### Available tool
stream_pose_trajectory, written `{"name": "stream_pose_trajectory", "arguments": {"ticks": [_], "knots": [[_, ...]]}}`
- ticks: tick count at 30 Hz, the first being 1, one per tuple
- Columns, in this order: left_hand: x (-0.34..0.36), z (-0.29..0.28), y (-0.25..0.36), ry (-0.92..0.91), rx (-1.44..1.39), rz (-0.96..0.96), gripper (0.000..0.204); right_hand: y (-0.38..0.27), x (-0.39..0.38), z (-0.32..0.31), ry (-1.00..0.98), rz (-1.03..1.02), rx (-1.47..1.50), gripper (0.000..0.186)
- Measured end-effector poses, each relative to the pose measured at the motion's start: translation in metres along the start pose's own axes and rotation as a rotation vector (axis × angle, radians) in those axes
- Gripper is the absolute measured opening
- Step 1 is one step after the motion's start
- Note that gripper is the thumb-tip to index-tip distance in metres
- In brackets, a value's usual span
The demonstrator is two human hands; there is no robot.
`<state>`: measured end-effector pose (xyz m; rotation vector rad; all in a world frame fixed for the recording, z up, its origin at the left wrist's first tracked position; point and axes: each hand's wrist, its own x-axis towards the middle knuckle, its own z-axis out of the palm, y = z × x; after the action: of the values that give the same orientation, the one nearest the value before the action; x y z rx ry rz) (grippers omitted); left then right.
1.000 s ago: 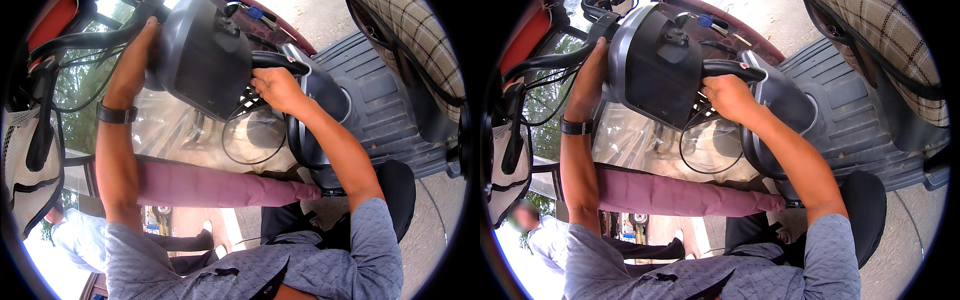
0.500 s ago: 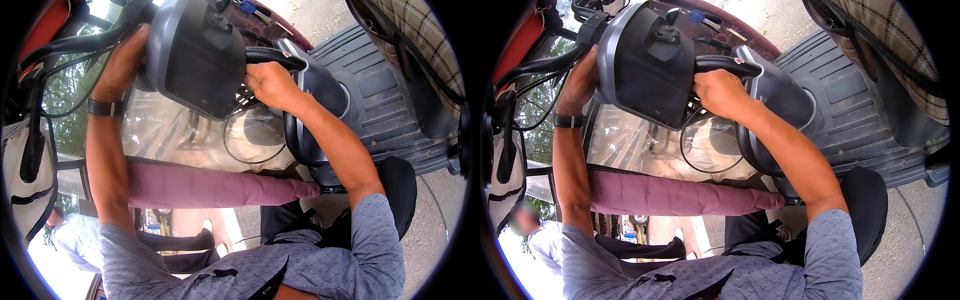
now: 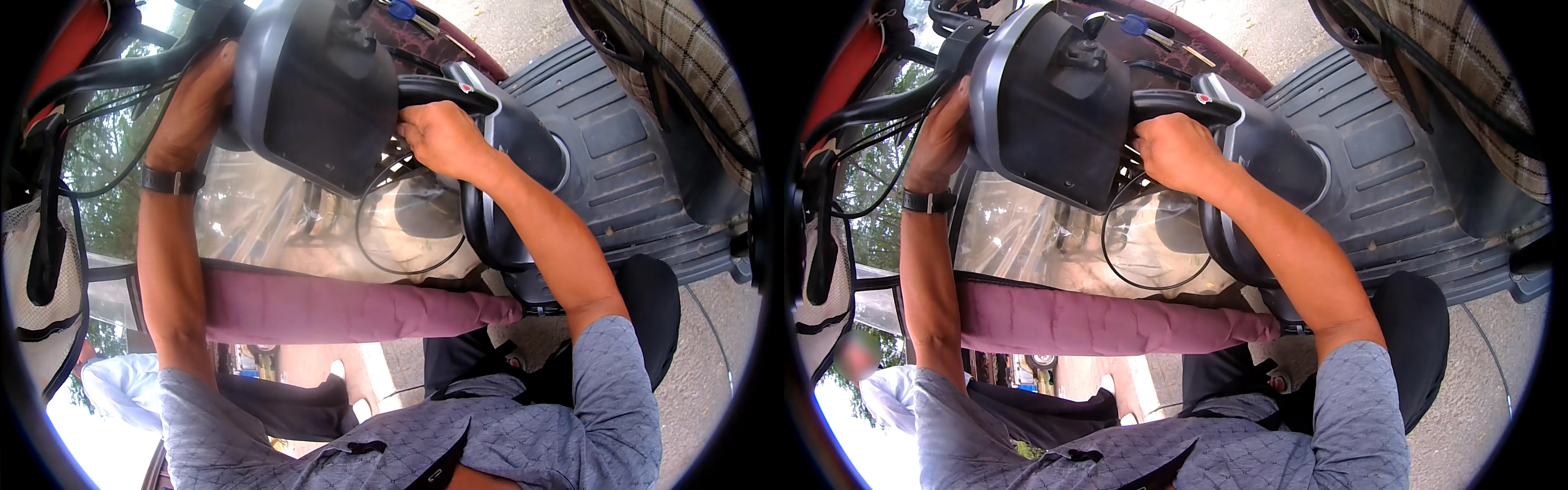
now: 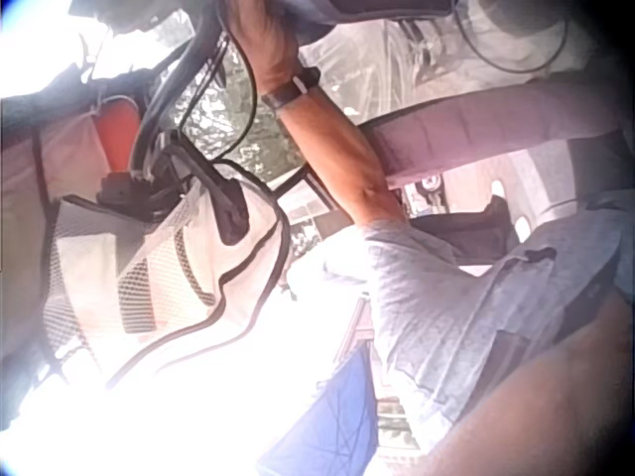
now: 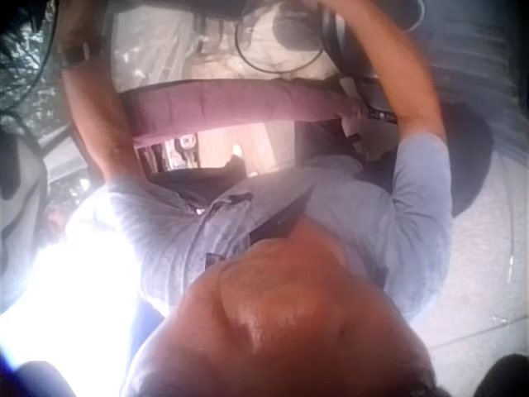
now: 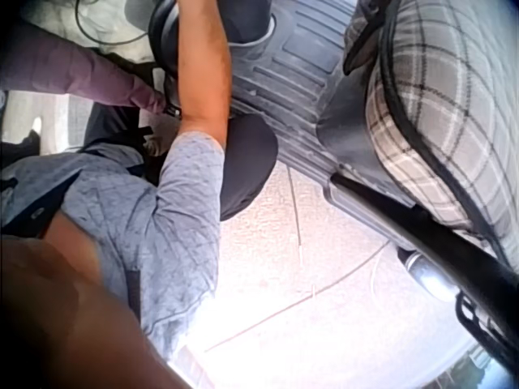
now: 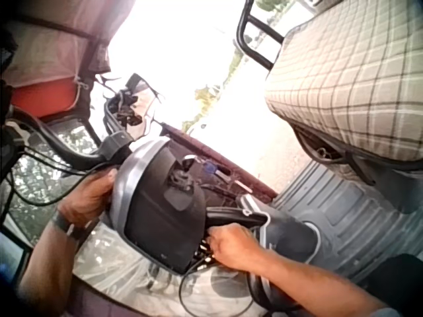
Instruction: The person retrieves a black cable from a cluttered workbench and walks to a parked electric tricycle. They thread the cable through the handlebar assembly and secure it to the vehicle's frame using a fastening tool.
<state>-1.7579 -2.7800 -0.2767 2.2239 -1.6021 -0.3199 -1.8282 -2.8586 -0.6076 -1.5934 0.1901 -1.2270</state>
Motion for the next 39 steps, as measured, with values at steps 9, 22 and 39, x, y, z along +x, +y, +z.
{"name": "stream_pose_trajectory", "arguments": {"ticks": [9, 22, 39], "knots": [[0.006, 0.014, -0.002, 0.026, -0.138, -0.048, 0.042, -0.008, -0.003, -0.004, -0.018, -0.001, 0.214, 0.014], [0.005, 0.029, -0.002, 0.186, -0.110, 0.005, 0.044, -0.007, -0.002, -0.014, -0.274, 0.075, 0.359, 0.013], [0.014, 0.019, -0.008, 0.239, -0.136, -0.085, 0.049, -0.019, -0.002, -0.006, -0.191, 0.279, 0.436, 0.025]]}}
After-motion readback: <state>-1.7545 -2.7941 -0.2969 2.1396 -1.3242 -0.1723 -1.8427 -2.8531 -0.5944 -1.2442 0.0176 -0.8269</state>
